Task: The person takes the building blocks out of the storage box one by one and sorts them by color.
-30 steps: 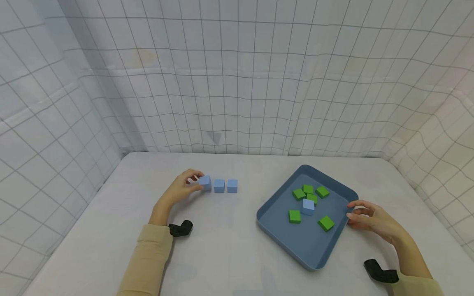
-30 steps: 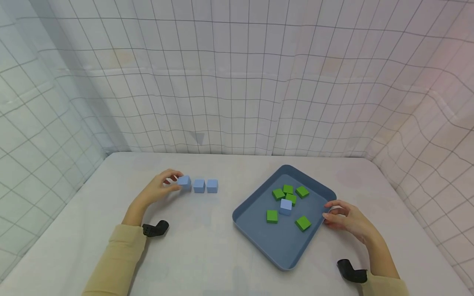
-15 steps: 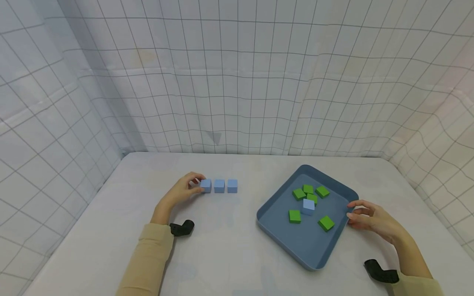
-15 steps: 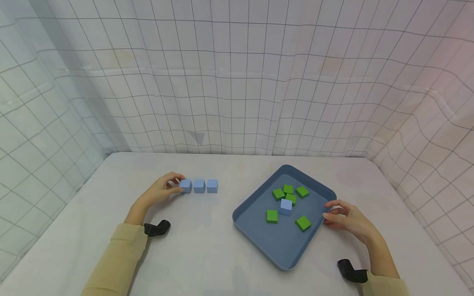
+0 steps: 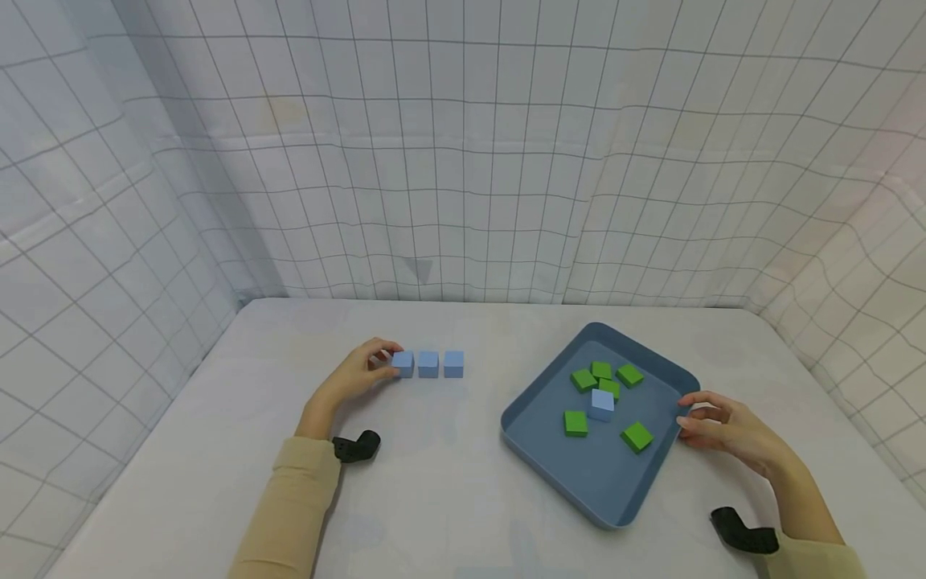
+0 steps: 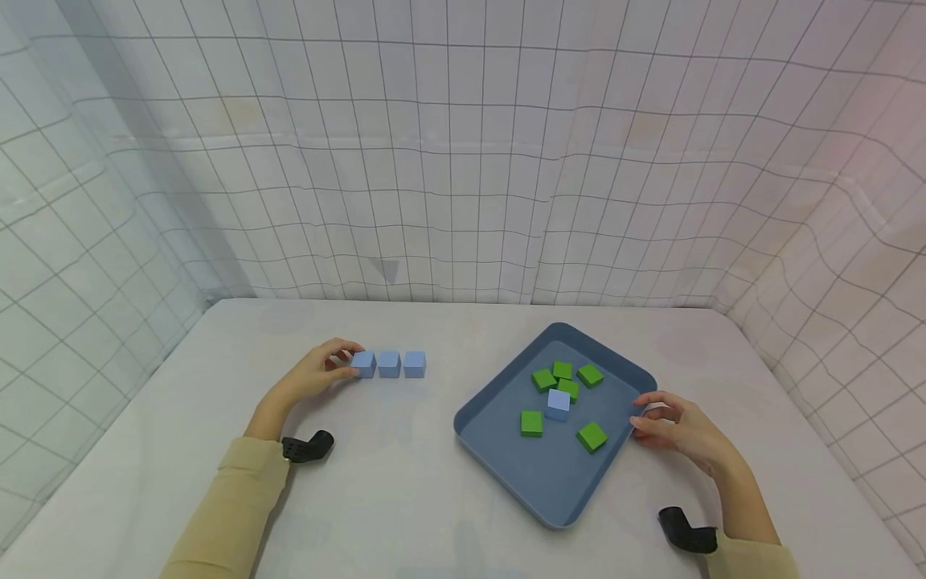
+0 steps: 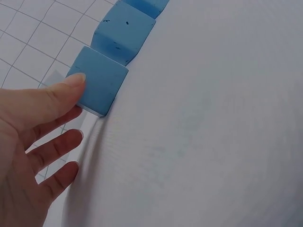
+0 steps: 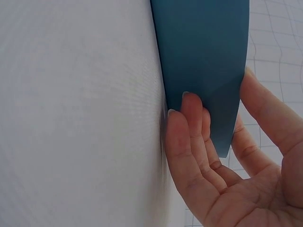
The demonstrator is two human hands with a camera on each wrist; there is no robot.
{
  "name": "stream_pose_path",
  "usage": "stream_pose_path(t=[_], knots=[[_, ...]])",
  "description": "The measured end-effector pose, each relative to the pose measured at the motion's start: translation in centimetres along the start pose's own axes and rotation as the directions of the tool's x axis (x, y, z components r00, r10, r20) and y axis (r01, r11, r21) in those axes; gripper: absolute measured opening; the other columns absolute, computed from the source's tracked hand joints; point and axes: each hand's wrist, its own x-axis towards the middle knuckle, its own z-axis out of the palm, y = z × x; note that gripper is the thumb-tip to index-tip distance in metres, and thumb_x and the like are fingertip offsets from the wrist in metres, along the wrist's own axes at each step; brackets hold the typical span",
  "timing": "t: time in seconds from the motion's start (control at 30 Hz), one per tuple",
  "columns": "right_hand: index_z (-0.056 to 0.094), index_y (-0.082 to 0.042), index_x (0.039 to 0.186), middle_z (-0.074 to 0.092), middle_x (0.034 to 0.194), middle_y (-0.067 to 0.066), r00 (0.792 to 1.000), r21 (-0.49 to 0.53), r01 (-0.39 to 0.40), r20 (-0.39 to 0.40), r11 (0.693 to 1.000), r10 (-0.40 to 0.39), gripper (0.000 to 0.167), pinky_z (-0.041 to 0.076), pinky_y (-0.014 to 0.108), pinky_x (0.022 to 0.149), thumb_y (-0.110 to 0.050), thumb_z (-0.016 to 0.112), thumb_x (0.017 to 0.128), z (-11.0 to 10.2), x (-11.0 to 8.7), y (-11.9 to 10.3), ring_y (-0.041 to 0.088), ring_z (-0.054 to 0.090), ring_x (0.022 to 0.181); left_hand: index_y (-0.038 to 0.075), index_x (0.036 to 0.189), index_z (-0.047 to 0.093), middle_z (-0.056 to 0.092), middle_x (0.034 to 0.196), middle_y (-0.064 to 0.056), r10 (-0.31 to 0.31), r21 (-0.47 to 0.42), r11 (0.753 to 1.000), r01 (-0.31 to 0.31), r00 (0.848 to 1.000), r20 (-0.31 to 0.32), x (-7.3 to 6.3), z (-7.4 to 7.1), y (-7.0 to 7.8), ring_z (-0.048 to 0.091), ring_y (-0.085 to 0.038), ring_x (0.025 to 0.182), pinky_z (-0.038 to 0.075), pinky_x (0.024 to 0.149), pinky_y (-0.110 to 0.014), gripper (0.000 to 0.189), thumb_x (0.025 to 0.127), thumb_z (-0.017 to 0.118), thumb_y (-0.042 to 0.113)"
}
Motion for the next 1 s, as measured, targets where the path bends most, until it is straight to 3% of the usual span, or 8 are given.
stream_pose_path(t=[0.13,0.23,0.57,0.67,0.83,1.0], knots=[[0.048,-0.002,0.116,0.053,0.098,0.009,1.000,-0.001,-0.002,-0.001,1.000,0.002,0.028,0.052,0.030,0.077,-0.009,0.056,0.091,0.0,0.0,0.0,0.015,0.063,0.088,-0.004,0.123,0.048,0.051,0.113,-0.022,0.000,-0.003,1.000,0.000,1.000,-0.025,0.4,0.3,-1.9,0.047,-0.035,0.101,0.040,0.082,-0.046,0.045,0.083,0.066,0.006],[0.048,-0.002,0.117,0.053,0.097,0.009,1.000,0.000,-0.007,-0.005,1.000,0.007,0.028,0.052,0.030,0.077,-0.009,0.056,0.091,0.0,0.0,0.0,0.015,0.063,0.088,0.001,0.128,0.046,0.050,0.118,-0.018,0.008,-0.013,1.000,-0.009,0.999,-0.051,0.7,0.3,-1.7,0.046,-0.033,0.104,0.038,0.083,-0.043,0.052,0.082,0.069,0.011],[0.047,0.001,0.117,0.052,0.097,0.010,1.000,0.006,-0.013,-0.007,1.000,0.013,0.030,0.052,0.031,0.077,-0.010,0.057,0.090,0.0,0.0,0.0,0.017,0.063,0.088,0.000,0.126,0.048,0.048,0.123,-0.020,0.105,-0.021,0.994,-0.108,0.990,-0.094,2.4,1.4,2.0,0.042,-0.039,0.107,0.034,0.087,-0.053,0.052,0.080,0.070,0.008],[0.047,0.001,0.117,0.052,0.097,0.010,1.000,0.003,-0.018,-0.013,1.000,0.018,0.031,0.052,0.031,0.077,-0.010,0.057,0.090,0.0,0.0,0.0,0.017,0.063,0.088,-0.002,0.125,0.048,0.048,0.123,-0.022,0.136,-0.035,0.990,-0.139,0.987,-0.090,3.1,2.3,3.0,0.041,-0.038,0.107,0.033,0.088,-0.054,0.050,0.080,0.069,0.005],[0.046,0.002,0.118,0.052,0.097,0.011,0.999,0.006,-0.030,-0.019,1.000,0.030,0.033,0.052,0.031,0.077,-0.011,0.058,0.090,0.0,0.0,0.0,0.017,0.063,0.088,0.004,0.122,0.051,0.051,0.122,-0.015,0.176,-0.022,0.984,-0.178,0.982,-0.073,4.2,3.8,4.6,0.044,-0.030,0.106,0.035,0.088,-0.048,0.048,0.079,0.070,0.009],[0.045,0.004,0.119,0.052,0.097,0.011,0.999,0.005,-0.039,-0.028,0.999,0.039,0.036,0.052,0.031,0.077,-0.012,0.058,0.090,0.0,0.1,-0.1,0.017,0.063,0.088,0.004,0.122,0.052,0.052,0.119,-0.015,0.219,-0.065,0.973,-0.221,0.975,-0.032,5.3,5.4,5.8,0.043,-0.036,0.108,0.034,0.090,-0.054,0.047,0.080,0.070,0.013]])
